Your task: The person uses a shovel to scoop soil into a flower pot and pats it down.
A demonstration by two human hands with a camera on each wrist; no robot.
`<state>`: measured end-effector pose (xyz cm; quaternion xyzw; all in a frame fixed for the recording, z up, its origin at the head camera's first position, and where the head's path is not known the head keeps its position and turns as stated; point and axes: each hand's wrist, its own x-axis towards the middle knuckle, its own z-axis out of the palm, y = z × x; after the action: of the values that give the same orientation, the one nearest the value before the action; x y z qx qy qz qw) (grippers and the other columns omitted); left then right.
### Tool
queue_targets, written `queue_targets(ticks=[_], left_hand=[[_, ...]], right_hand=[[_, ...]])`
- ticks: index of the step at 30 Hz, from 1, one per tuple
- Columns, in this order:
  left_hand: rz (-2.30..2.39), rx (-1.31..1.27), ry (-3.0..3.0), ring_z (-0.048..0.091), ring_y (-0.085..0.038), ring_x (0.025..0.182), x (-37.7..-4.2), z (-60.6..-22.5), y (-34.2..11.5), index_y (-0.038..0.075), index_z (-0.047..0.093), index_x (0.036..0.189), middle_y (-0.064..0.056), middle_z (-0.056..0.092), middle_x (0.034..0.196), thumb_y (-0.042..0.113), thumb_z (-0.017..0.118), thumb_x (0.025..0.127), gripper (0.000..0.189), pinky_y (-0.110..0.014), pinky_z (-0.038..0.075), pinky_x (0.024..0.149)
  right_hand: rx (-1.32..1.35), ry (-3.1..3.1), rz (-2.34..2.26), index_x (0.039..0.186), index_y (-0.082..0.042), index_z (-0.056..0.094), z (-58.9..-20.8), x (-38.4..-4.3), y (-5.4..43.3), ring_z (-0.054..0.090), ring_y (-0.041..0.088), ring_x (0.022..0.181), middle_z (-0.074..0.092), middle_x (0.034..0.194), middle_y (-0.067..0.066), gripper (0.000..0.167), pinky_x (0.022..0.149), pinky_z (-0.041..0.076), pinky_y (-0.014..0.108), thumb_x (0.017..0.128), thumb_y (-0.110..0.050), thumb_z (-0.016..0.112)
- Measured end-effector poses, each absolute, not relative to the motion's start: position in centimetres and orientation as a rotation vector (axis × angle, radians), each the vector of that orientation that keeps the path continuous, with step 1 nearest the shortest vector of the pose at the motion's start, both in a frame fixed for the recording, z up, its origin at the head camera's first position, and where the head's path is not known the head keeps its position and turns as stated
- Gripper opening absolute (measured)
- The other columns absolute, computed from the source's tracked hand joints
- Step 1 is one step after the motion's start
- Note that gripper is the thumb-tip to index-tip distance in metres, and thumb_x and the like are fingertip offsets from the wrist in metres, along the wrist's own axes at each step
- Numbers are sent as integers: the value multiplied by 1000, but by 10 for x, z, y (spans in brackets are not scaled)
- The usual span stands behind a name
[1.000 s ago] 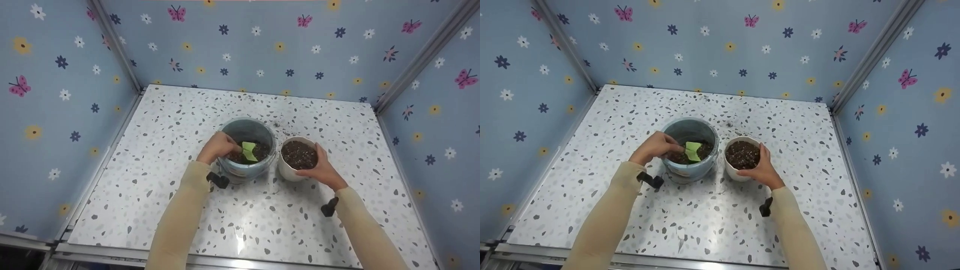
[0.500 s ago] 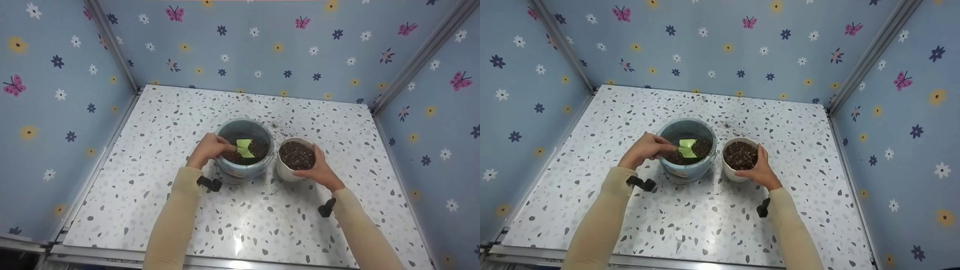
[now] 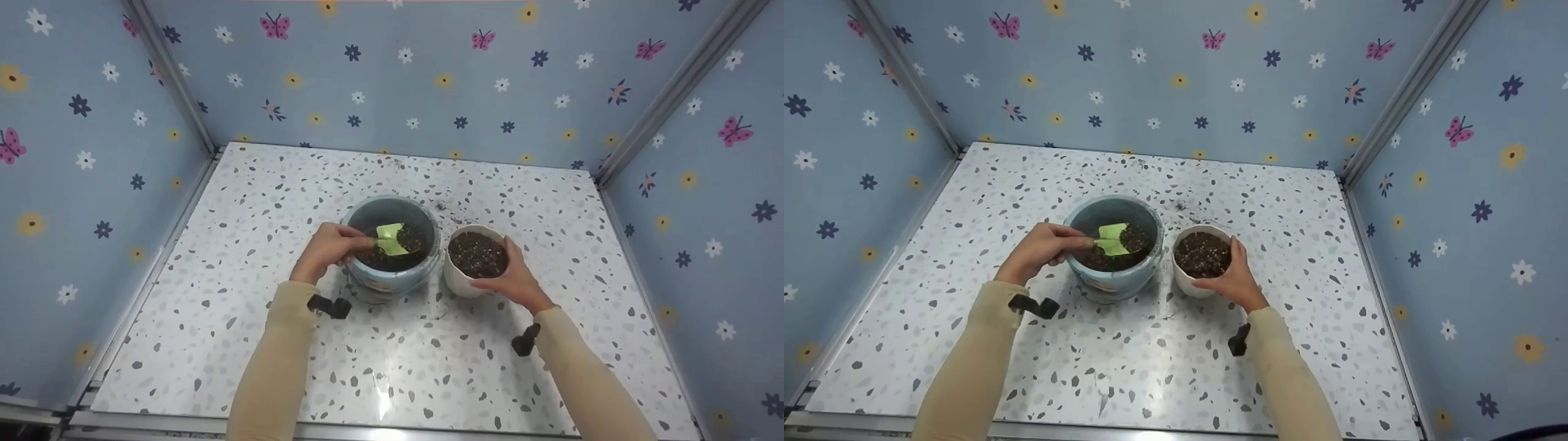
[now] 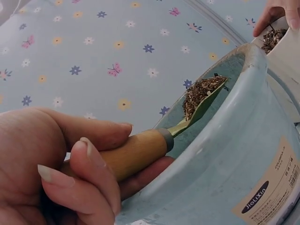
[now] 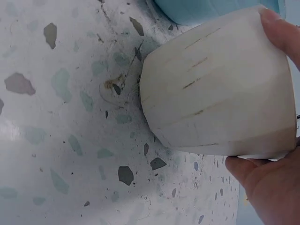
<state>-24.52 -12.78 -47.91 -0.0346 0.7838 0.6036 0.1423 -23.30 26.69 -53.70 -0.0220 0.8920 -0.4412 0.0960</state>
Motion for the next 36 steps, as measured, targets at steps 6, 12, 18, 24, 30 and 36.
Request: queue_targets(ticks=[6,12,18,24,30,36], left_hand=[[1794,-89,2249,44,-7,49,-246,-478,-130,9,77,102,-17,72,97,29,82,82,29,-22,36,47],[1836,-63,2246,43,-8,49,-247,-469,-125,11,77,104,-11,73,98,32,81,83,30,-21,36,47],[1920,-20,2197,43,-8,48,-248,-462,-113,9,76,105,-13,72,97,30,81,83,30,-21,37,45],[1940,27,2171,45,-7,46,-248,-462,-88,7,76,103,-10,73,93,28,83,82,31,-21,39,45],[1901,54,2183,45,-8,46,-251,-467,-60,7,77,100,-11,74,92,25,83,81,27,-22,40,45],[1845,42,2224,47,-8,46,-254,-471,-34,11,78,94,-10,73,83,26,83,80,21,-24,42,46]], right_hand=[[-155,2727,-1318,157,-1,5,-538,-233,265,20,35,146,18,160,20,139,116,14,53,59,-46,94],[-189,2763,-1320,156,2,7,-537,-232,269,20,37,146,19,160,23,140,116,15,54,58,-44,95],[-183,2766,-1309,156,2,5,-538,-230,272,18,38,146,15,160,24,141,116,16,54,58,-46,95],[-137,2704,-1290,155,2,-5,-536,-229,273,14,40,147,5,161,25,143,115,15,55,63,-44,93],[-132,2636,-1247,154,1,-12,-530,-229,271,9,43,146,-4,160,27,142,115,15,57,67,-43,91],[-107,2634,-1263,156,-2,-7,-527,-229,270,17,41,145,6,158,25,141,114,19,56,66,-44,92]])
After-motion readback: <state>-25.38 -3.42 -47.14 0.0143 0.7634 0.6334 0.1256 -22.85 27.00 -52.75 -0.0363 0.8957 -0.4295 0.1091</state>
